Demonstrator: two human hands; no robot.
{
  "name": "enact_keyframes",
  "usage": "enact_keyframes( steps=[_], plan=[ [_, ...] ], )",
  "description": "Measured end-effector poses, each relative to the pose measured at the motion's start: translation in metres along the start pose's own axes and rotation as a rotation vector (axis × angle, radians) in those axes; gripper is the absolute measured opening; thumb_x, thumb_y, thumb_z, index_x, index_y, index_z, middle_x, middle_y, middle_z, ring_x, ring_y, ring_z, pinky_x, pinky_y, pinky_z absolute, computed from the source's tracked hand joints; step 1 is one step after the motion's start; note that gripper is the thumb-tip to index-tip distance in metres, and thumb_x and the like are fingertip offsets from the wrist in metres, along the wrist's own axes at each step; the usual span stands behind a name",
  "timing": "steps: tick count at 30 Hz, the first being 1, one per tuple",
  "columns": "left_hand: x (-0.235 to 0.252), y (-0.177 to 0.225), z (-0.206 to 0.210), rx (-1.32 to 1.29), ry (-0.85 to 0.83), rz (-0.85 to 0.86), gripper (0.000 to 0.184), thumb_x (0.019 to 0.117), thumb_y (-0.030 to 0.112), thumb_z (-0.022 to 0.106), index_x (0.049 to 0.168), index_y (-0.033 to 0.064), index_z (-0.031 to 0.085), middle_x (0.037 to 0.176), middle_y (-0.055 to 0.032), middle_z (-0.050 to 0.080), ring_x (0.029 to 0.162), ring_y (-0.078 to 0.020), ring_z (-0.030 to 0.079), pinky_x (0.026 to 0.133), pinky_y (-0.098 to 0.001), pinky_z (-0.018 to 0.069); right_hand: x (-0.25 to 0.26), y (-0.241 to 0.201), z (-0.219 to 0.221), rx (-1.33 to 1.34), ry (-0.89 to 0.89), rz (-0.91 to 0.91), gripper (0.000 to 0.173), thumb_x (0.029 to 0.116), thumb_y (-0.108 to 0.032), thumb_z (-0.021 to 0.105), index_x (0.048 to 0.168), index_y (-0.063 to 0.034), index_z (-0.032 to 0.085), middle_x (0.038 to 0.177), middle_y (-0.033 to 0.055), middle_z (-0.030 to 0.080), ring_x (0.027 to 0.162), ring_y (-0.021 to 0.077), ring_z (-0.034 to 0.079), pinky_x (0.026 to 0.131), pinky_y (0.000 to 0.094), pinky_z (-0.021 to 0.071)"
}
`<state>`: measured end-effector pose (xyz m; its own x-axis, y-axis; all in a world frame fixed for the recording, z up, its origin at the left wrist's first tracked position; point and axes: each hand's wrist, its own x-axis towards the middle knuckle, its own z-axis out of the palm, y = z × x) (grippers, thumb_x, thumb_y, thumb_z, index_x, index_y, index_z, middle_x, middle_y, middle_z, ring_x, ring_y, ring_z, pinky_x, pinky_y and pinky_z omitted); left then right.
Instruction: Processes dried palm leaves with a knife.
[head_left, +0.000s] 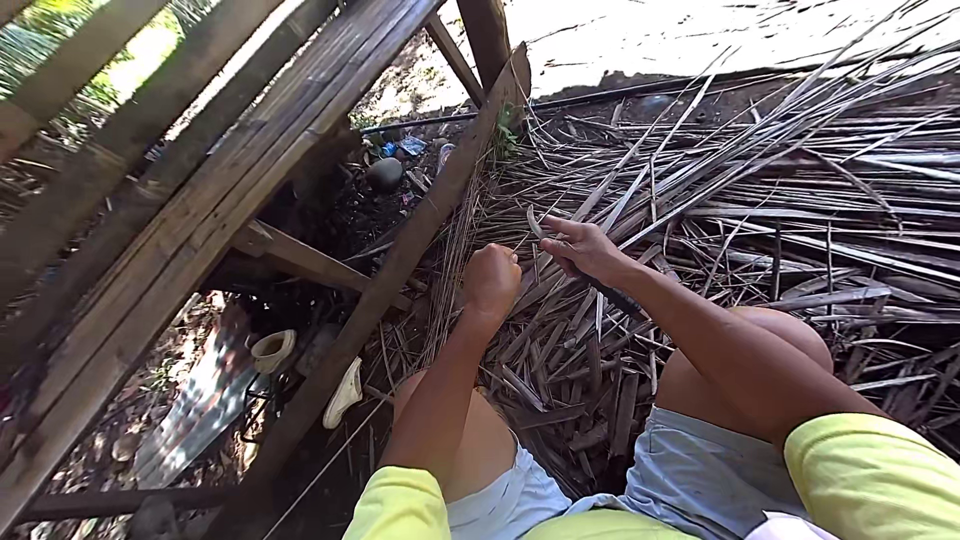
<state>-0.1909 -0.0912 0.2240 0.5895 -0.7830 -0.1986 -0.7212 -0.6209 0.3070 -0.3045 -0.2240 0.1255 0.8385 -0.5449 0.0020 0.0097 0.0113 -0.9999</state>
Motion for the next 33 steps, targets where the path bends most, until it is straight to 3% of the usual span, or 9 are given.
enact_keyframes(
  steps=[3,6,12,17,19,21,24,28,33],
  plan=[
    [-0.004,-0.001,-0.004,-0.047,0.001,0.020,0.027,0.1062,0.017,0.054,0.099,0.0019,0.075,0.098,-0.0180,0.073,0.098,-0.0339,0.070,0.086,-0.0552,0.0530,0.003,0.001,-0.011,0.073,0.089,-0.002,0.045,0.1072,-0.016,0.054,0.150,-0.0023,0.048,0.063,-0.0001,0.055,0.045,0.0059,0.048,0.044,0.0219,0.0437],
    [-0.005,-0.002,-0.008,-0.096,-0.019,0.022,0.026,0.1067,0.018,0.055,0.105,0.0032,0.077,0.100,-0.0172,0.074,0.099,-0.0324,0.070,0.089,-0.0546,0.0531,0.008,0.002,-0.029,0.089,0.158,0.016,0.045,0.1078,-0.016,0.053,0.149,0.0004,0.048,0.061,-0.0013,0.052,0.044,0.0062,0.048,0.044,0.0224,0.0447],
    [-0.003,0.000,-0.003,-0.078,-0.060,0.039,0.026,0.1063,0.018,0.054,0.106,0.0036,0.076,0.102,-0.0175,0.073,0.101,-0.0328,0.070,0.089,-0.0555,0.0531,0.023,0.013,-0.046,0.046,0.280,0.047,0.029,0.1080,-0.018,0.053,0.128,0.0008,0.061,0.059,-0.0016,0.049,0.043,0.0057,0.047,0.042,0.0219,0.0443],
    [-0.009,-0.005,-0.012,-0.100,-0.062,-0.004,0.025,0.1058,0.018,0.056,0.103,0.0044,0.077,0.098,-0.0164,0.073,0.097,-0.0317,0.069,0.086,-0.0547,0.0529,0.032,0.016,-0.071,0.112,0.594,0.214,0.032,0.1121,-0.029,0.043,0.129,-0.0057,0.057,0.066,-0.0017,0.045,0.044,0.0074,0.044,0.042,0.0237,0.0432],
    [-0.004,-0.011,-0.015,-0.137,-0.037,-0.037,0.026,0.1061,0.018,0.055,0.103,0.0040,0.076,0.099,-0.0169,0.073,0.098,-0.0324,0.069,0.087,-0.0557,0.0526,0.020,-0.009,-0.054,0.193,0.482,0.124,0.036,0.1119,-0.026,0.044,0.141,-0.0057,0.053,0.066,-0.0026,0.046,0.045,0.0067,0.045,0.043,0.0229,0.0449],
    [0.005,-0.017,-0.009,-0.168,-0.044,-0.063,0.025,0.1059,0.017,0.055,0.104,0.0034,0.076,0.098,-0.0170,0.073,0.096,-0.0321,0.069,0.085,-0.0550,0.0529,0.005,-0.019,-0.024,0.202,0.282,0.074,0.039,0.1108,-0.021,0.045,0.145,-0.0042,0.049,0.065,-0.0021,0.048,0.046,0.0077,0.048,0.043,0.0241,0.0467],
    [0.015,-0.021,0.001,-0.251,-0.106,-0.076,0.025,0.1062,0.018,0.055,0.105,0.0042,0.075,0.082,-0.0102,0.067,0.069,-0.0198,0.060,0.069,-0.0404,0.0523,-0.007,-0.012,0.002,0.164,0.088,0.081,0.052,0.1064,-0.014,0.055,0.155,-0.0058,0.040,0.065,0.0006,0.054,0.048,0.0085,0.051,0.046,0.0240,0.0472],
    [0.012,-0.013,-0.001,-0.472,-0.153,-0.083,0.023,0.1069,0.013,0.055,0.101,0.0013,0.074,0.068,-0.0023,0.059,0.052,-0.0065,0.044,0.052,-0.0241,0.0398,-0.011,-0.012,0.000,0.172,0.041,0.053,0.059,0.1050,-0.010,0.057,0.159,-0.0105,0.034,0.063,0.0017,0.056,0.045,0.0081,0.049,0.044,0.0222,0.0443],
    [0.008,-0.012,-0.004,-0.541,-0.189,-0.068,0.022,0.1067,0.011,0.055,0.102,-0.0016,0.073,0.065,-0.0015,0.056,0.050,-0.0049,0.042,0.050,-0.0213,0.0374,-0.019,-0.010,-0.006,0.196,-0.004,0.010,0.053,0.1053,-0.008,0.054,0.156,-0.0074,0.040,0.065,0.0004,0.056,0.047,0.0067,0.050,0.045,0.0211,0.0454]
  ],
)
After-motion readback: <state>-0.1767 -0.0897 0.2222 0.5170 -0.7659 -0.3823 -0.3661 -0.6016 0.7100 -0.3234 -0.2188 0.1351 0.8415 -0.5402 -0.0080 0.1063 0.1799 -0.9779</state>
